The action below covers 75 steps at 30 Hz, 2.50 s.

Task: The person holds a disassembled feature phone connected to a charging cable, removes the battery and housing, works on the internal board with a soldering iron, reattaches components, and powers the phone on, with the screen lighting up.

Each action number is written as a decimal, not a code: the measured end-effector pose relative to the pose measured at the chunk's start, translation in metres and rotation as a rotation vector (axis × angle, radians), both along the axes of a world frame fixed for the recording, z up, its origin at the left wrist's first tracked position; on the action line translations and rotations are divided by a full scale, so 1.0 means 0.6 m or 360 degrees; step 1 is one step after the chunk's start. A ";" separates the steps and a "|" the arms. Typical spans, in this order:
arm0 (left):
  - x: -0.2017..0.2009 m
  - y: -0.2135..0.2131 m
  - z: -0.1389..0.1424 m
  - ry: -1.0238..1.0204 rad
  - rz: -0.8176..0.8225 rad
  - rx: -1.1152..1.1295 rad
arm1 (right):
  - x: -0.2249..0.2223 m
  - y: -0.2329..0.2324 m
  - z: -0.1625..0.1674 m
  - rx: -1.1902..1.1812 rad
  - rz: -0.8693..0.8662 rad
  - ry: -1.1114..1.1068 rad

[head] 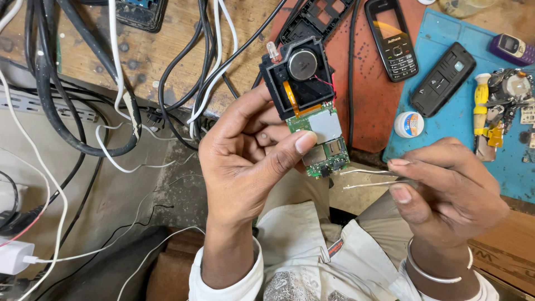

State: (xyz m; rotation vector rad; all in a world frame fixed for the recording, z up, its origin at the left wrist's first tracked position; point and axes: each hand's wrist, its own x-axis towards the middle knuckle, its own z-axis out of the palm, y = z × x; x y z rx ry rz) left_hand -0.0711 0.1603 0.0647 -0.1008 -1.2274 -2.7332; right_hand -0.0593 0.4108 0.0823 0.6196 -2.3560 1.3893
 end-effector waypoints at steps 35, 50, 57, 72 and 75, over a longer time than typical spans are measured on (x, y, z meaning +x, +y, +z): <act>0.037 0.001 0.038 -0.0152 -0.0319 0.0138 | 0.027 0.023 -0.006 0.0069 0.0086 0.0331; 0.039 0.009 0.040 -0.0159 -0.0371 0.0136 | 0.030 0.034 -0.002 0.0127 0.0180 0.0374; 0.041 0.013 0.043 -0.0182 -0.0402 0.0162 | 0.018 0.045 0.003 0.0167 0.0282 0.0498; 0.049 0.014 0.043 -0.0178 -0.0481 0.0123 | 0.006 0.095 0.012 0.0196 0.0590 0.0507; 0.049 0.015 0.045 -0.0189 -0.0496 0.0071 | 0.003 0.098 0.017 0.0310 0.0610 0.0601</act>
